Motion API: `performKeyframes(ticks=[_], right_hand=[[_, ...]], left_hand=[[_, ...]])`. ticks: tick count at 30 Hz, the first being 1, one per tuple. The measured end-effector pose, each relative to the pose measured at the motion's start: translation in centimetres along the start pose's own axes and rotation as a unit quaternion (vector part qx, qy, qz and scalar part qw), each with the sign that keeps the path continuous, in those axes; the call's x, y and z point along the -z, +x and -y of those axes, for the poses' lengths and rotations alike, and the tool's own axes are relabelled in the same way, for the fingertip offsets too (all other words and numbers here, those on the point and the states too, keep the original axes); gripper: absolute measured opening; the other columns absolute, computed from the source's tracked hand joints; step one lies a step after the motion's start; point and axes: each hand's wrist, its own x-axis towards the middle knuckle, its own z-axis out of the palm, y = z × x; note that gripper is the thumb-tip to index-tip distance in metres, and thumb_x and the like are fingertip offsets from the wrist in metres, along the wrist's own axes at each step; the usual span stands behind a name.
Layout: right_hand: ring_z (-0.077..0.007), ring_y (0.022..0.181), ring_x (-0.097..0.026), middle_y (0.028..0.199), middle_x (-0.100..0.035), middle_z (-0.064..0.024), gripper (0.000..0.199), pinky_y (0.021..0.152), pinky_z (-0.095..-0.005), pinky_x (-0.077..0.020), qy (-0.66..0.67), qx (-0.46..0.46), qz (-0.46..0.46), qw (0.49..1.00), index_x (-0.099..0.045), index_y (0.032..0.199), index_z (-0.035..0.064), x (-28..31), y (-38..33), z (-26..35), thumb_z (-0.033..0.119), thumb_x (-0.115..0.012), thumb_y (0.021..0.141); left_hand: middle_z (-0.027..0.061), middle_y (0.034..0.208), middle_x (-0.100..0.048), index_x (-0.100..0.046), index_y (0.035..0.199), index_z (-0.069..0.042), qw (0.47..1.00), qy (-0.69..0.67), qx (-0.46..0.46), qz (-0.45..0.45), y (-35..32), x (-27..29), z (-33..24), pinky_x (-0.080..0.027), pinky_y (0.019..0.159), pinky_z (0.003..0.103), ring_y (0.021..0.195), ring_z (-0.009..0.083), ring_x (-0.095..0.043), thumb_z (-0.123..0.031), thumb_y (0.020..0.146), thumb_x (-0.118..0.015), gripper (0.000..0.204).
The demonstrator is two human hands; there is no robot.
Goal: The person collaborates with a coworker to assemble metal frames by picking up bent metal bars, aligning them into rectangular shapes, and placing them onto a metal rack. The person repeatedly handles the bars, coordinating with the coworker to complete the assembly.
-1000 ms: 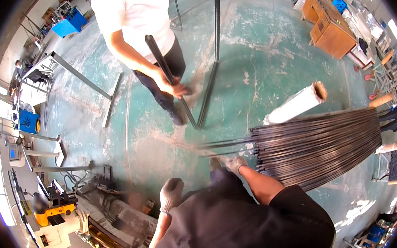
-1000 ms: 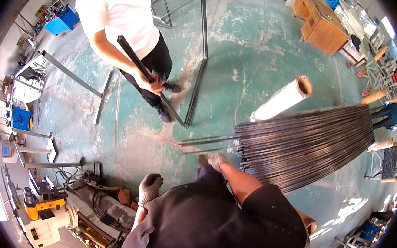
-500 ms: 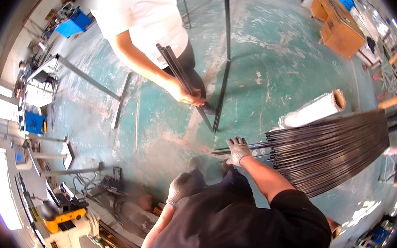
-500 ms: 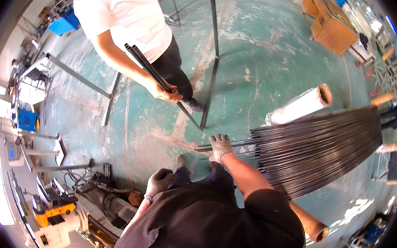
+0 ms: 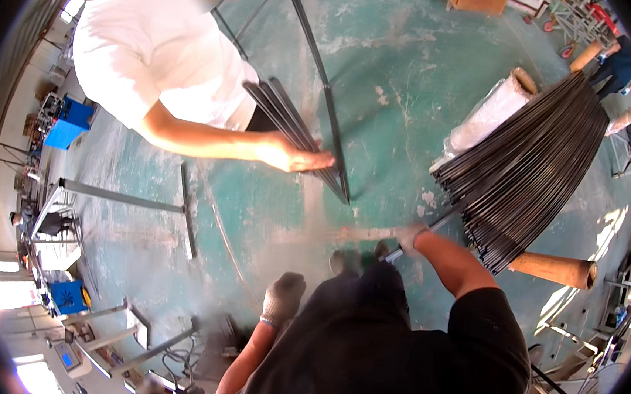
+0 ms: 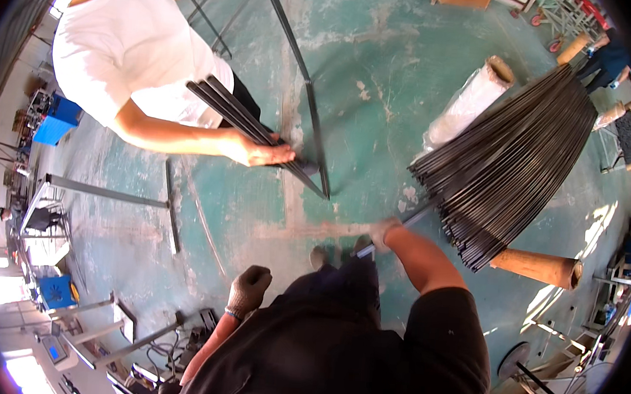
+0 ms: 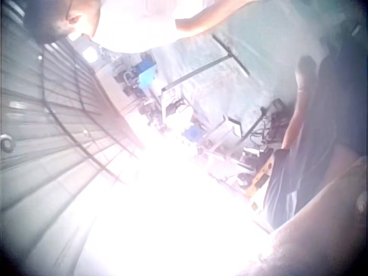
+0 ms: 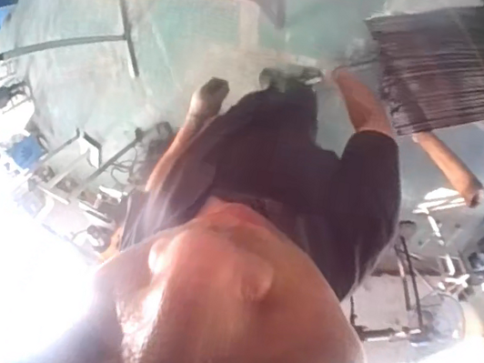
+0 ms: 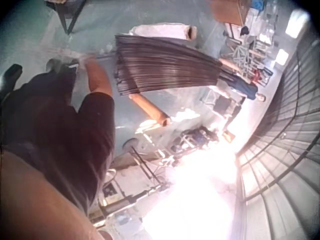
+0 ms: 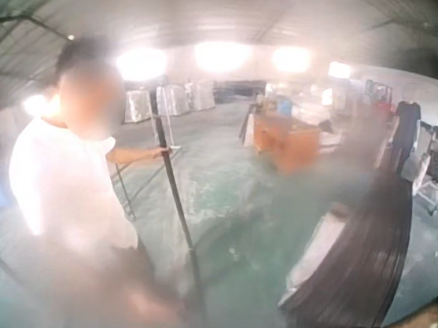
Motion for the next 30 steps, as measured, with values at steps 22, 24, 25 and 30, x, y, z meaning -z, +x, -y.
performKeyframes(ticks=[22, 24, 25, 30], right_hand=[[-0.0387, 0.124, -0.068, 0.13, -0.073, -0.0192, 0.043, 0.103, -0.0498, -0.0546, 0.211, -0.088, 0.082, 0.97, -0.077, 0.124, 0.0083, -5.6, -4.7, -2.5, 0.029, -0.071, 0.087], [-0.0405, 0.117, -0.07, 0.123, -0.075, -0.0197, 0.036, 0.099, -0.0509, -0.0553, 0.248, -0.156, -0.006, 0.956, -0.078, 0.116, 0.0096, -2.1, -0.2, -4.6, 0.029, -0.068, 0.088], [-0.0416, 0.112, -0.072, 0.118, -0.076, -0.0189, 0.032, 0.096, -0.0508, -0.0564, 0.235, -0.192, -0.022, 0.953, -0.08, 0.109, 0.0102, 0.6, 2.1, -5.9, 0.03, -0.067, 0.088], [-0.0436, 0.109, -0.073, 0.113, -0.076, -0.0229, 0.03, 0.095, -0.0519, -0.0577, 0.167, -0.073, -0.063, 0.981, -0.081, 0.108, 0.0106, 14.3, 8.6, -13.7, 0.026, -0.062, 0.091]], left_hand=[[0.0086, 0.092, -0.077, -0.076, 0.111, -0.011, 0.996, -0.083, 0.028, -0.035, 9.4, 0.1, 4.2, -0.058, 0.078, 0.035, 0.08, 0.0168, -0.073, -0.031, 0.096, -0.074, 0.025], [0.0103, 0.093, -0.078, -0.077, 0.108, -0.007, 0.99, -0.097, 0.085, -0.051, 10.4, 0.5, 0.8, -0.058, 0.08, 0.035, 0.084, 0.0181, -0.074, -0.028, 0.095, -0.075, 0.024], [0.0108, 0.093, -0.078, -0.077, 0.107, -0.007, 0.989, -0.097, 0.09, -0.068, 11.2, 0.1, 0.4, -0.058, 0.081, 0.035, 0.085, 0.0184, -0.074, -0.026, 0.095, -0.075, 0.023], [0.0117, 0.091, -0.078, -0.077, 0.104, -0.003, 0.961, -0.105, 0.173, -0.19, 14.8, -3.9, 0.6, -0.057, 0.081, 0.037, 0.086, 0.0196, -0.074, -0.022, 0.094, -0.073, 0.022]])
